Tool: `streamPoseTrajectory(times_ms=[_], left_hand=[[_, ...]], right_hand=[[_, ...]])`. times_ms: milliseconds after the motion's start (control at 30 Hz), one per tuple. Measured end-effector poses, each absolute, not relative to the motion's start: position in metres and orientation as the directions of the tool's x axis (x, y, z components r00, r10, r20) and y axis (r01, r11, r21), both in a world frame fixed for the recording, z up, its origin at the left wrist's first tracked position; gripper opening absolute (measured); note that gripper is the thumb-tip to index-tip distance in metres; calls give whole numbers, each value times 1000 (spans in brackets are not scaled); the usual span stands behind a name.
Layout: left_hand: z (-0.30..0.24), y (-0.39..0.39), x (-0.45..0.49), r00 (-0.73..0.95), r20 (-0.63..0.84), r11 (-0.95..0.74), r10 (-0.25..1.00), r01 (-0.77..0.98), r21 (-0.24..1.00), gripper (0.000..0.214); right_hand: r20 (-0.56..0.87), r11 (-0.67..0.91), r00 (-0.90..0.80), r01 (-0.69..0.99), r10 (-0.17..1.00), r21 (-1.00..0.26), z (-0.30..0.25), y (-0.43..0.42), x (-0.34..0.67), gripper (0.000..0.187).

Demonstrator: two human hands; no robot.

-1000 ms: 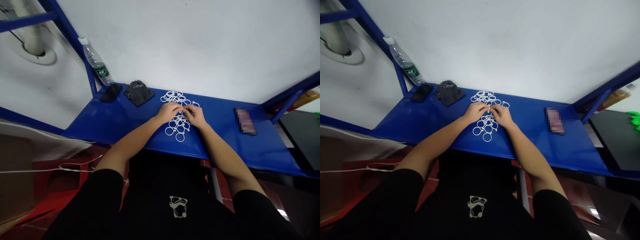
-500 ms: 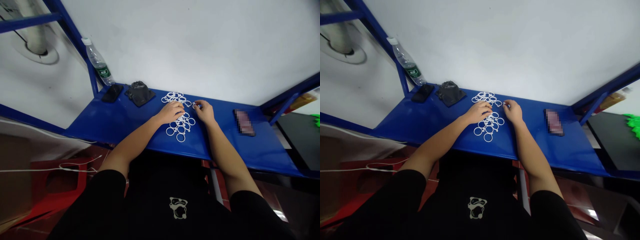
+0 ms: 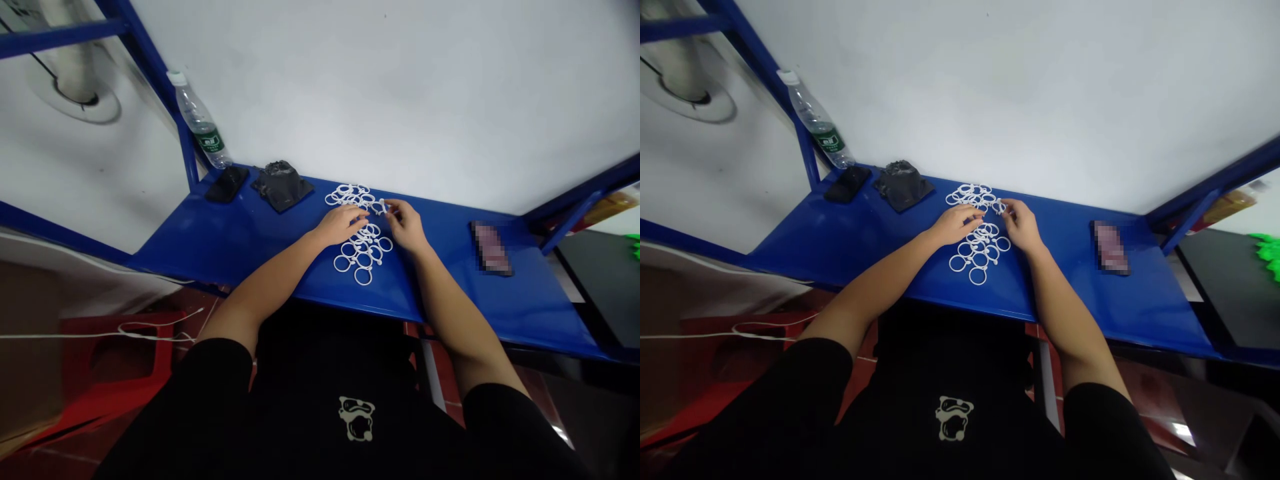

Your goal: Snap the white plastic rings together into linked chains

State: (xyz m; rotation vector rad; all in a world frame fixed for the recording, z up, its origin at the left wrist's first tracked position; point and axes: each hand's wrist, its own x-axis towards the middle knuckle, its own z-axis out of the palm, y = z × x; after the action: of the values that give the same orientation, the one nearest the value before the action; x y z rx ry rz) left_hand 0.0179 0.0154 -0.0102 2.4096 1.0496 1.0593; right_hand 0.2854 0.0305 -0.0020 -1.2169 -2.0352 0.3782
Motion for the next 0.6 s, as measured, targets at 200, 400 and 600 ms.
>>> streamPoseTrajectory(times_ms=[200, 400, 600], left_hand=[[-10, 17, 16, 399, 616, -727, 679, 482, 489, 24], [-16, 20, 17, 417, 671, -773, 613, 492, 400, 19], [-19, 20, 17, 393, 674, -759, 626, 505, 411, 18]], right_hand=[[520, 697, -464, 474, 717, -538, 11, -6, 249, 54], [509, 699, -481, 457, 714, -549, 9, -3, 252, 36], [523, 687, -447, 510, 725, -517, 12, -4, 251, 29]])
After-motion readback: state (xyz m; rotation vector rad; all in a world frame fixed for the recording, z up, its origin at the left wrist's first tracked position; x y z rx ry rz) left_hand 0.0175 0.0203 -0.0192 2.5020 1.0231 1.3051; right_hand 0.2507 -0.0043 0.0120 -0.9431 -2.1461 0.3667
